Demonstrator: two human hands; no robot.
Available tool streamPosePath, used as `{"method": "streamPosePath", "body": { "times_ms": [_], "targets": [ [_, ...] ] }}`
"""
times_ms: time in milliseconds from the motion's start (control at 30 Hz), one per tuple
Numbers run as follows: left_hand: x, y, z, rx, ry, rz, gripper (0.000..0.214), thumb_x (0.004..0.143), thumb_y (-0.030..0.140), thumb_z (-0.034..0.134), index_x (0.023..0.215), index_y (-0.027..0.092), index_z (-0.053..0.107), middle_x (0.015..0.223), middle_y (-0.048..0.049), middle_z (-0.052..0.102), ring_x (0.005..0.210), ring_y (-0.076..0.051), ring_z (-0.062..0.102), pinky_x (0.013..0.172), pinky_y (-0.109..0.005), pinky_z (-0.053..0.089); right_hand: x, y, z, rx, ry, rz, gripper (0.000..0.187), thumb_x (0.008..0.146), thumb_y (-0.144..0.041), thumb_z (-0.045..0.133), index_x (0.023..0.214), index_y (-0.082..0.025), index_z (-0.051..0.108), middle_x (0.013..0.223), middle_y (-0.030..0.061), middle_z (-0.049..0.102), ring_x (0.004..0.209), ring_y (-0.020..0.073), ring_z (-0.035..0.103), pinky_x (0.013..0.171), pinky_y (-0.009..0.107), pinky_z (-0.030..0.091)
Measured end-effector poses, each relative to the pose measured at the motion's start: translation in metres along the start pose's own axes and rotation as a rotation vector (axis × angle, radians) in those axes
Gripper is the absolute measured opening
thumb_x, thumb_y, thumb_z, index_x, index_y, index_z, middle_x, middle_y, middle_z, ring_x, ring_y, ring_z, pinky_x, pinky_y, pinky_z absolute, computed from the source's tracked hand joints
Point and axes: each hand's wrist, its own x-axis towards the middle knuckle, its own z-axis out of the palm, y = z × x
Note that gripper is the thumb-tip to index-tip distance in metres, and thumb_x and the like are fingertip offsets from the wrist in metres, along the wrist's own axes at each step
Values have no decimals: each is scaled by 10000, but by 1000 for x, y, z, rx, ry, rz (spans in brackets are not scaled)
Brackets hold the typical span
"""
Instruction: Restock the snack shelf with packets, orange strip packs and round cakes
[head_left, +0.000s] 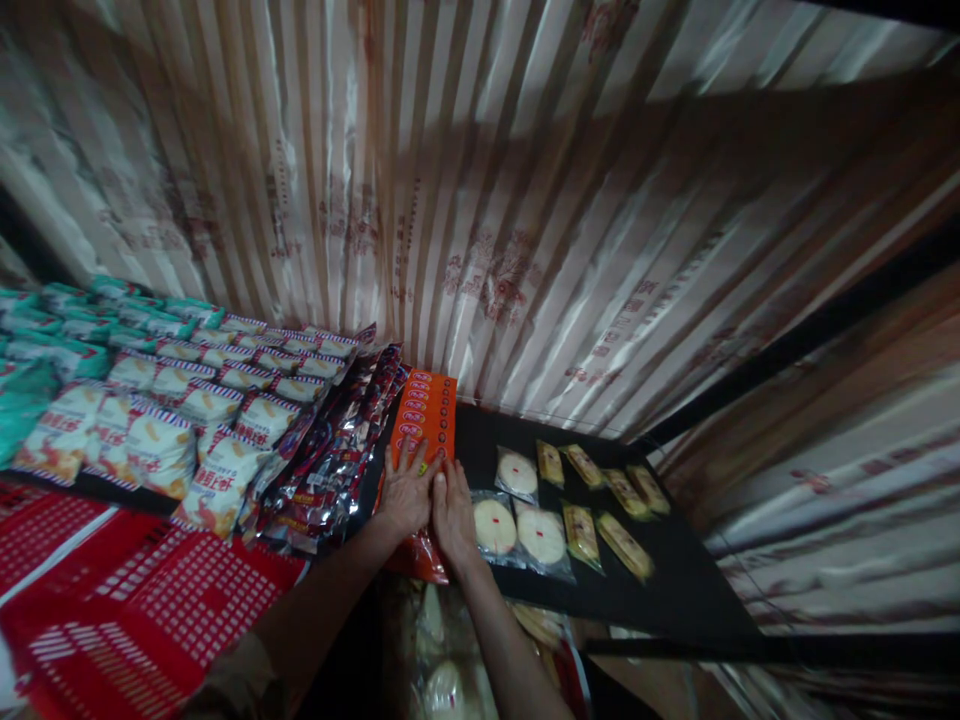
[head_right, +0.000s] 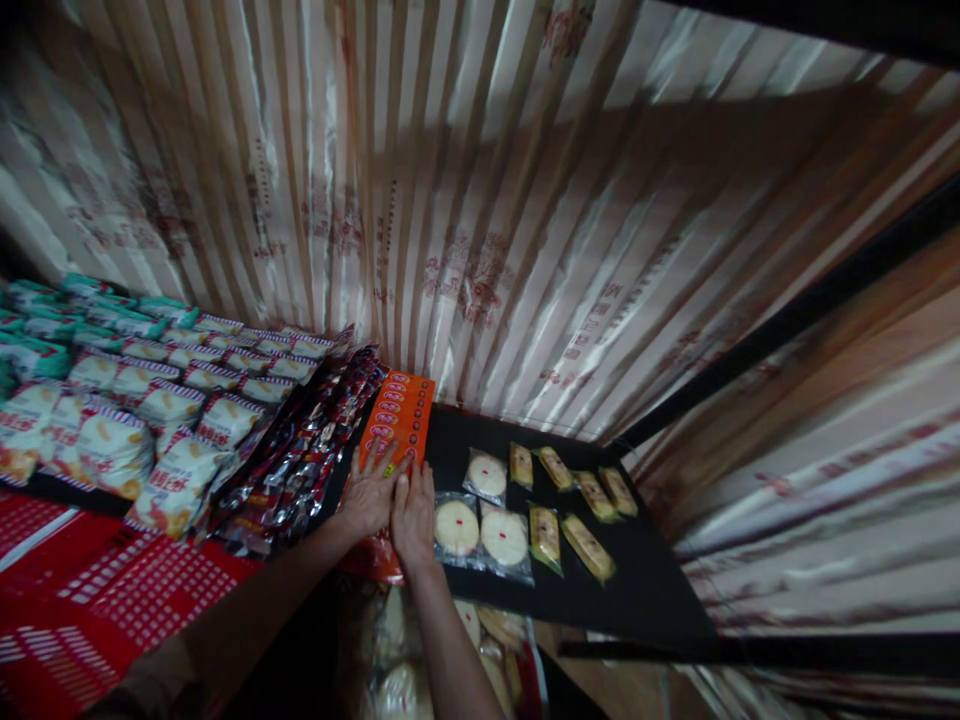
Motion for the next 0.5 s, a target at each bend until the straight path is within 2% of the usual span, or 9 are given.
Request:
{"method": "streamPosePath", "body": {
  "times_ms": [233, 500],
  "targets": [
    [0, 1, 3, 10, -8, -12, 494, 881, 337, 348, 1370, 325, 284, 1466, -26, 262, 1361, -320, 103, 1064, -590, 53, 6, 5, 8, 46, 17, 11, 633, 901, -470, 197, 1327, -42, 389, 1415, 166, 335, 1346, 212, 220, 1096, 413, 194],
    [0, 2, 7, 2, 15, -5, 546, 838, 384, 434, 1365, 330, 302, 1465, -29, 267, 1355, -338, 118, 1060, -597, 65, 31, 5, 4, 190, 79, 141, 676, 893, -514, 164, 1336, -46, 370, 1396, 162, 370, 1311, 186, 308, 1087, 356, 229]
  ]
}}
